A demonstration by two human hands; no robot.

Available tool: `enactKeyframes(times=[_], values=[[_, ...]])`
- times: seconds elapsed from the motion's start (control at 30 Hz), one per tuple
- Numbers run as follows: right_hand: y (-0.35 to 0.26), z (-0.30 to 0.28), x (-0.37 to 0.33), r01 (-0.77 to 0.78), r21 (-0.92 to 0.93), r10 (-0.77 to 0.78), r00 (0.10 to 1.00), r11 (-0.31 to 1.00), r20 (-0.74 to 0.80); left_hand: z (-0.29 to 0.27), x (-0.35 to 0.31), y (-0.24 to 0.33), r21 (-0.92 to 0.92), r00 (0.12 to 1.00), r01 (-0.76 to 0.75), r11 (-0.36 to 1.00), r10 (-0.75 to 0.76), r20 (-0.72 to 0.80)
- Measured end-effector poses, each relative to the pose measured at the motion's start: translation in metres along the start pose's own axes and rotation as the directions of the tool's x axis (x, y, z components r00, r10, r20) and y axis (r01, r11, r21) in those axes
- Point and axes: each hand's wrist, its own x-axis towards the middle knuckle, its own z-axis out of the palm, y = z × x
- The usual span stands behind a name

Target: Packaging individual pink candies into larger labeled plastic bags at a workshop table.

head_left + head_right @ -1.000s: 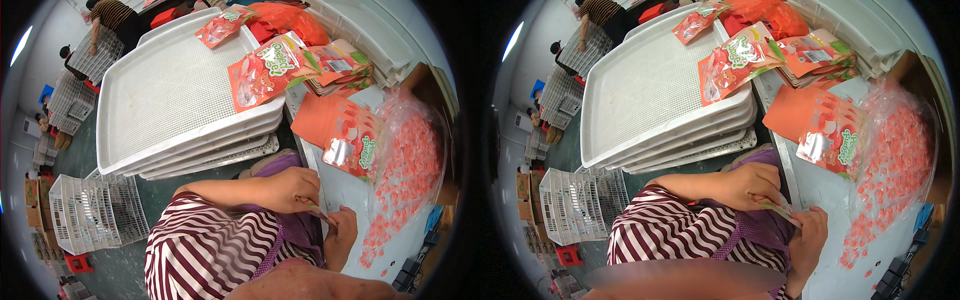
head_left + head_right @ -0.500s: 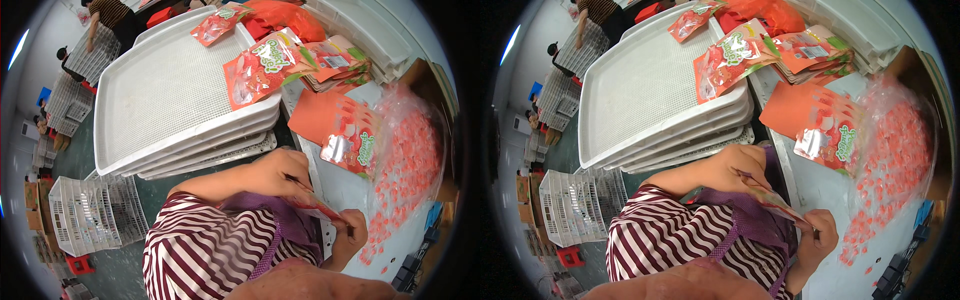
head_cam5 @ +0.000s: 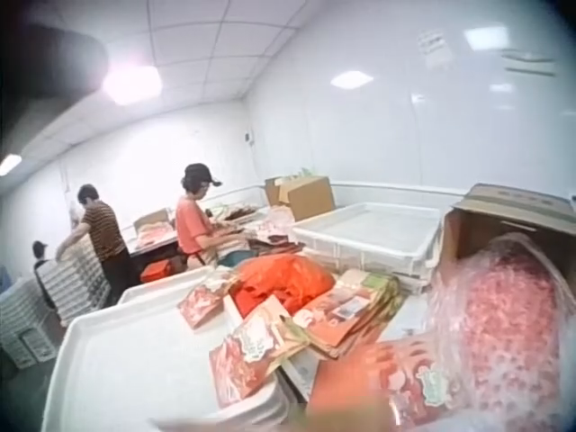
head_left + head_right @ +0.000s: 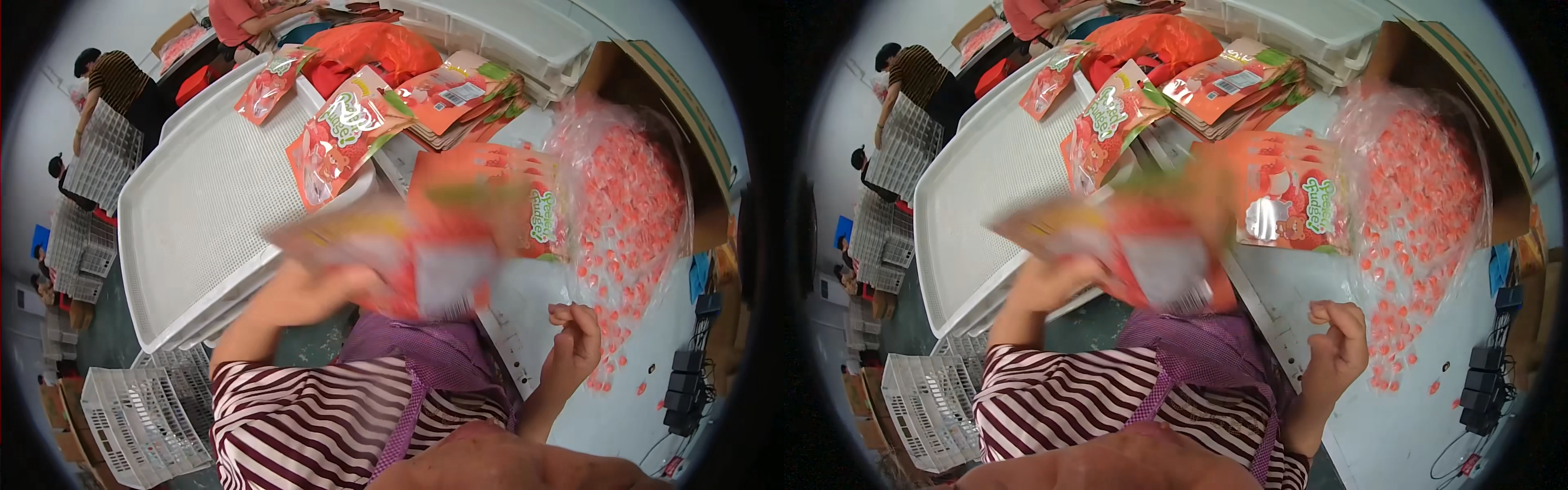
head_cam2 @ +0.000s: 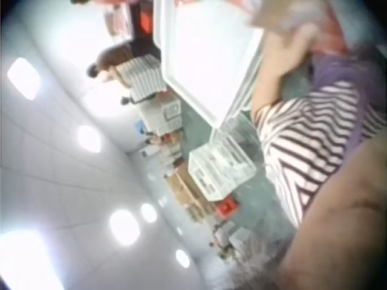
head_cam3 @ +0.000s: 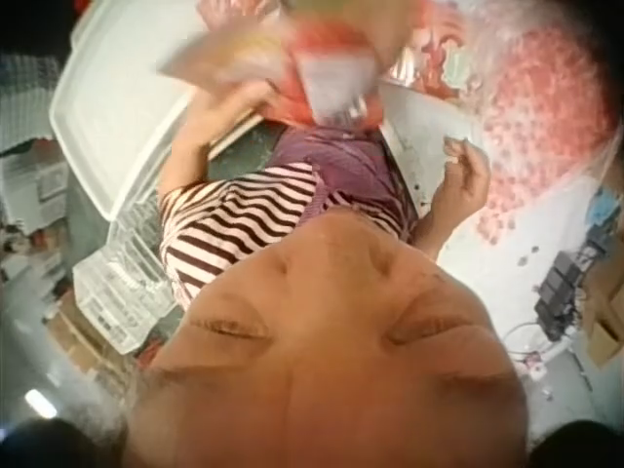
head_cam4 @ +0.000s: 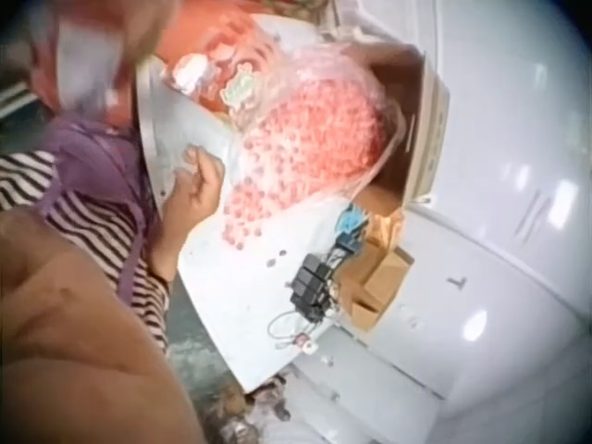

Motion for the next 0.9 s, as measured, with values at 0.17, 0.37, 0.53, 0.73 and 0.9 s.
enactKeyframes(times=[0.17, 0.37, 0.53, 0.73, 0.9], values=[[0.006, -0.006, -0.007, -0.039, -0.199, 0.031, 0.999, 0.979, -0.043, -0.066, 0.034, 0.045, 0.907, 0.485, -0.201, 0.371, 0.842, -0.237], [0.009, 0.003, -0.019, -0.150, -0.188, 0.145, 0.989, 0.971, -0.040, -0.127, 0.118, 0.027, 0.914, 0.662, 0.370, 0.164, 0.643, -0.384], [0.019, -0.006, -0.035, -0.158, -0.281, 0.163, 0.987, 0.947, -0.008, -0.186, 0.171, -0.028, 0.866, 0.763, 0.381, 0.323, 0.419, -0.492], [0.031, -0.022, -0.054, -0.353, -0.263, 0.317, 0.933, 0.898, -0.171, -0.183, 0.150, -0.034, 0.751, 0.942, 0.168, 0.639, 0.121, -0.314], [0.036, -0.025, -0.061, -0.359, -0.259, 0.323, 0.931, 0.897, -0.172, -0.177, 0.128, -0.028, 0.830, 0.962, 0.232, 0.507, 0.004, -0.272]])
